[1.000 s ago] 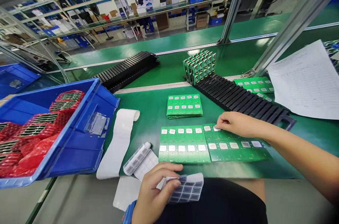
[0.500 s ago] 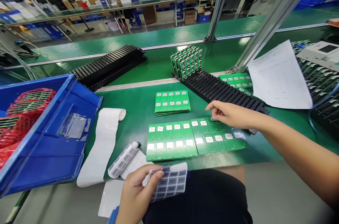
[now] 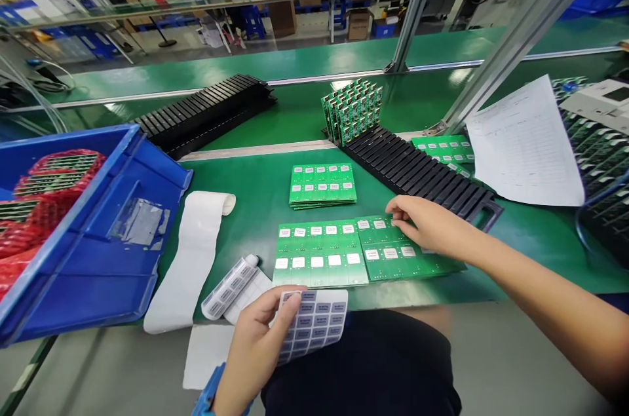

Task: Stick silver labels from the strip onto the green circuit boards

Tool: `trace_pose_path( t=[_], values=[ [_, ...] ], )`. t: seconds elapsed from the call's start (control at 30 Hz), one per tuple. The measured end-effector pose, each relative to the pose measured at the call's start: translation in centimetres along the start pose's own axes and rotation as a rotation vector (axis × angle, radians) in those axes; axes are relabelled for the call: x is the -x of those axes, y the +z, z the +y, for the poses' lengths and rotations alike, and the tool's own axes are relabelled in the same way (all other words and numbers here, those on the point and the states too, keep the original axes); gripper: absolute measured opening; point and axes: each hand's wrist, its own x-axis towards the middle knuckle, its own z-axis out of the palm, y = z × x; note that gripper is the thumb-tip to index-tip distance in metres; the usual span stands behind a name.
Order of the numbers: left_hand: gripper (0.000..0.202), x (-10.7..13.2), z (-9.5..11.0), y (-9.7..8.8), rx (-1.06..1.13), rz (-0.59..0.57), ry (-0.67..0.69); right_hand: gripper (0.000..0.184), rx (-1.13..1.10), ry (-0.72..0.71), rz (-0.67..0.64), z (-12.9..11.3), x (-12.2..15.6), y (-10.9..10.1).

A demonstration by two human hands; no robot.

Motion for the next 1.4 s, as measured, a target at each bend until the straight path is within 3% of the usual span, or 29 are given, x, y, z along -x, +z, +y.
trace_pose_path(
  t=[0.1,0.17,0.23,0.33,0.4,0.5,0.6,0.67,0.73,0.77,0.83,0.93,1.1,1.2,1.4],
  values=[
    [0.042,-0.4,-0.1,-0.2,0.024,-0.182,-0.027,0.015,0.218,-0.092,0.344,-2.6,1.0,0.7],
    [0.042,-0.6,-0.3,-0.3,0.018,-0.267,0.000,0.012,0.085,-0.123,0.448,-5.2,1.3,1.1],
    [0.038,-0.7,-0.4,-0.2,-0.016,-0.254,0.079,0.009,-0.178,-0.175,0.350,-8.0,1.3,1.5],
    [0.037,-0.6,-0.4,0.1,-0.098,-0.186,0.194,0.013,-0.548,-0.215,0.056,-11.7,0.5,2.4],
    [0.035,-0.5,-0.4,0.2,-0.122,-0.180,0.234,0.015,-0.724,-0.135,-0.122,-13.4,-0.1,3.0],
    [0.033,-0.2,-0.7,0.0,-0.187,-0.154,0.287,0.019,-0.913,0.007,-0.236,-14.7,-0.6,3.5],
    [0.034,-0.2,-1.3,-0.4,-0.338,-0.066,0.380,0.022,-1.046,0.080,-0.268,-13.3,-0.7,2.5],
    [0.035,-0.4,-1.7,-0.8,-0.403,-0.021,0.437,0.025,-1.003,0.112,-0.182,-10.5,-0.6,0.9],
    [0.034,-0.6,-1.9,-1.1,-0.415,-0.004,0.433,0.027,-0.747,0.163,-0.073,-6.6,-0.3,-1.5],
    [0.034,-0.6,-1.9,-1.2,-0.417,0.010,0.431,0.025,-0.601,0.195,-0.081,-4.5,-0.2,-2.6],
    [0.034,-0.7,-1.8,-1.2,-0.396,0.082,0.385,0.025,-0.431,0.296,-0.253,-0.7,0.0,-4.5],
    [0.037,-0.8,-1.6,-0.9,-0.314,0.170,0.277,0.018,-0.348,0.349,-0.365,2.8,0.0,-5.3],
    [0.034,-1.7,-2.3,-1.4,-0.494,0.007,0.426,0.018,-0.286,0.346,-0.371,3.4,-0.4,-3.8],
    [0.034,-1.7,-2.5,-1.7,-0.515,0.014,0.445,0.021,-0.258,0.347,-0.352,3.3,-0.4,-3.4],
    [0.037,-1.1,-2.1,-1.5,-0.387,0.091,0.314,0.023,-0.229,0.346,-0.332,3.7,-0.4,-3.5]
  ],
)
